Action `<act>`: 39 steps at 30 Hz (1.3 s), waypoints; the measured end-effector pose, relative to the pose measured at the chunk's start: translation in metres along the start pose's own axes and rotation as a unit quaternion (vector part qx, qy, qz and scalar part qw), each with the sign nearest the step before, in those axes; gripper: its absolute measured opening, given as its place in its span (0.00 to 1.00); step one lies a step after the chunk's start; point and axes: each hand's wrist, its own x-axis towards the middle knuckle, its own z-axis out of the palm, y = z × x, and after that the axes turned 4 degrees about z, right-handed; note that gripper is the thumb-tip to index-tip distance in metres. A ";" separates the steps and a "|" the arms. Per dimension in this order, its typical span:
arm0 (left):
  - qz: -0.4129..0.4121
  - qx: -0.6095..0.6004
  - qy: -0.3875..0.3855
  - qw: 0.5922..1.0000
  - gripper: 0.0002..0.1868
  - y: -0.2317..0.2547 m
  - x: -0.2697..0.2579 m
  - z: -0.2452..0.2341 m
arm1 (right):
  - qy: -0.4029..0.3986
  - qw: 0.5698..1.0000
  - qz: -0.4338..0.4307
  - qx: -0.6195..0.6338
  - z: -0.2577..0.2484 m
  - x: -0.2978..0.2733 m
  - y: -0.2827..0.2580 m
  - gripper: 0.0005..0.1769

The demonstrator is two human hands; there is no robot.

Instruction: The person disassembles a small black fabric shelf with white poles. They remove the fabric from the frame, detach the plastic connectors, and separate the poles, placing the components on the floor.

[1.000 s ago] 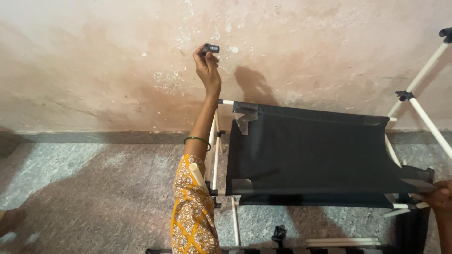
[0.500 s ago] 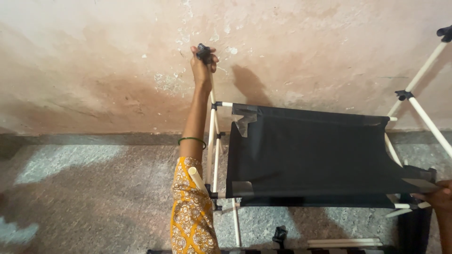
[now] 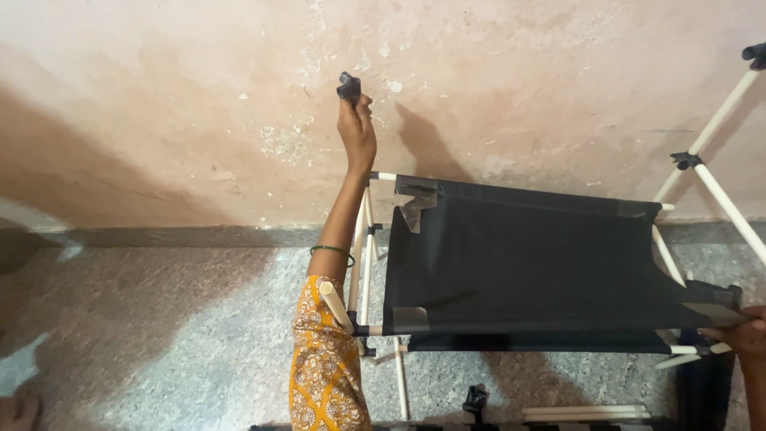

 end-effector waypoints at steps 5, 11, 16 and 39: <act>0.009 0.045 0.022 0.999 0.14 -0.005 0.004 -0.005 | -0.005 1.000 0.002 -0.001 -0.001 0.000 -0.002 0.17; -0.031 0.040 0.041 0.998 0.15 -0.007 0.004 0.001 | -0.008 1.000 0.015 -0.002 0.003 -0.003 0.005 0.16; -0.083 -0.141 -0.064 0.984 0.16 -0.005 0.005 -0.012 | -0.027 0.999 0.038 -0.004 0.000 -0.009 0.002 0.15; 0.173 -0.065 -0.030 0.982 0.24 -0.045 -0.033 -0.015 | 0.018 0.927 0.223 0.302 0.102 0.475 -0.558 0.40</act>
